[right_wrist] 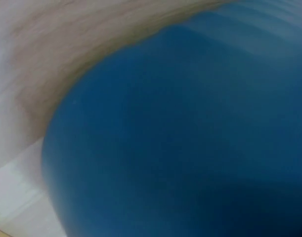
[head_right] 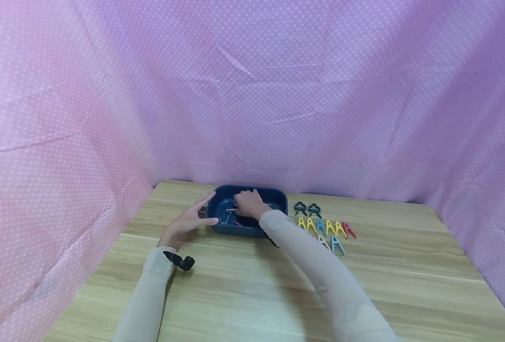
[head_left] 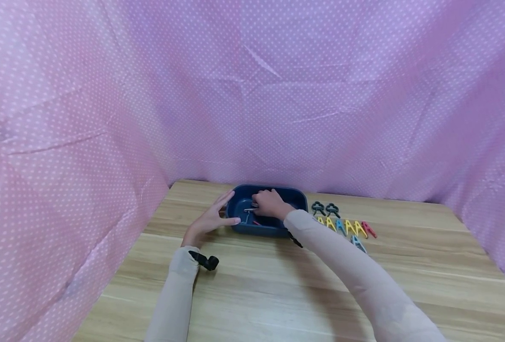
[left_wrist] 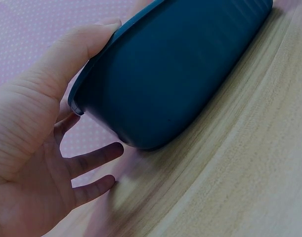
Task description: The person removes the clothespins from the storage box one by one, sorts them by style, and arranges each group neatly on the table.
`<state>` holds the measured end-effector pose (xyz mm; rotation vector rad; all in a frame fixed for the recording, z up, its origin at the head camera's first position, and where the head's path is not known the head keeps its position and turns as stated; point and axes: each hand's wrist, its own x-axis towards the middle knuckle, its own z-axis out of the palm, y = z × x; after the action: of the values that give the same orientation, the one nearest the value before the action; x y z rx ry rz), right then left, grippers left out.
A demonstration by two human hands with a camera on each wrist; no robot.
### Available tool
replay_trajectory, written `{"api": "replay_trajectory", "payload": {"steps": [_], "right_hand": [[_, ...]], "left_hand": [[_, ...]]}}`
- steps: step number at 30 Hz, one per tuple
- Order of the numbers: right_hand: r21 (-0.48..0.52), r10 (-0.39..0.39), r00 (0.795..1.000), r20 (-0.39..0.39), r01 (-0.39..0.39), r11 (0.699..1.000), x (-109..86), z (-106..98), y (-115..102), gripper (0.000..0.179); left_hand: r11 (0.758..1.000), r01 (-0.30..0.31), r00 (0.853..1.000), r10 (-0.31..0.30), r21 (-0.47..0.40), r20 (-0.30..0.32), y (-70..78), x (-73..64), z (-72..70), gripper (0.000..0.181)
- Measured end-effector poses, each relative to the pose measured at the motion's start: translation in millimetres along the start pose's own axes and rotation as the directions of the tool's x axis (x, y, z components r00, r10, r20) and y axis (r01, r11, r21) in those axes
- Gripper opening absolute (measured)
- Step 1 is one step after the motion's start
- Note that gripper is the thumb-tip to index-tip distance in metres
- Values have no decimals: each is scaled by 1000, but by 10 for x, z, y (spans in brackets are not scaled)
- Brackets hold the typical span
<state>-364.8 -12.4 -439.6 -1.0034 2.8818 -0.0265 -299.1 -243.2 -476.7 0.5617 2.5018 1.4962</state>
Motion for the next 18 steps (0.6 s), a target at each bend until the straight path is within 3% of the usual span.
{"api": "replay_trajectory", "payload": {"steps": [18], "right_hand": [[-35,-15,1000,-21,14,999,47,70,40,25]], "left_hand": [[1000,2,1000,-2,-21,-4,-34,40,8,95]]}}
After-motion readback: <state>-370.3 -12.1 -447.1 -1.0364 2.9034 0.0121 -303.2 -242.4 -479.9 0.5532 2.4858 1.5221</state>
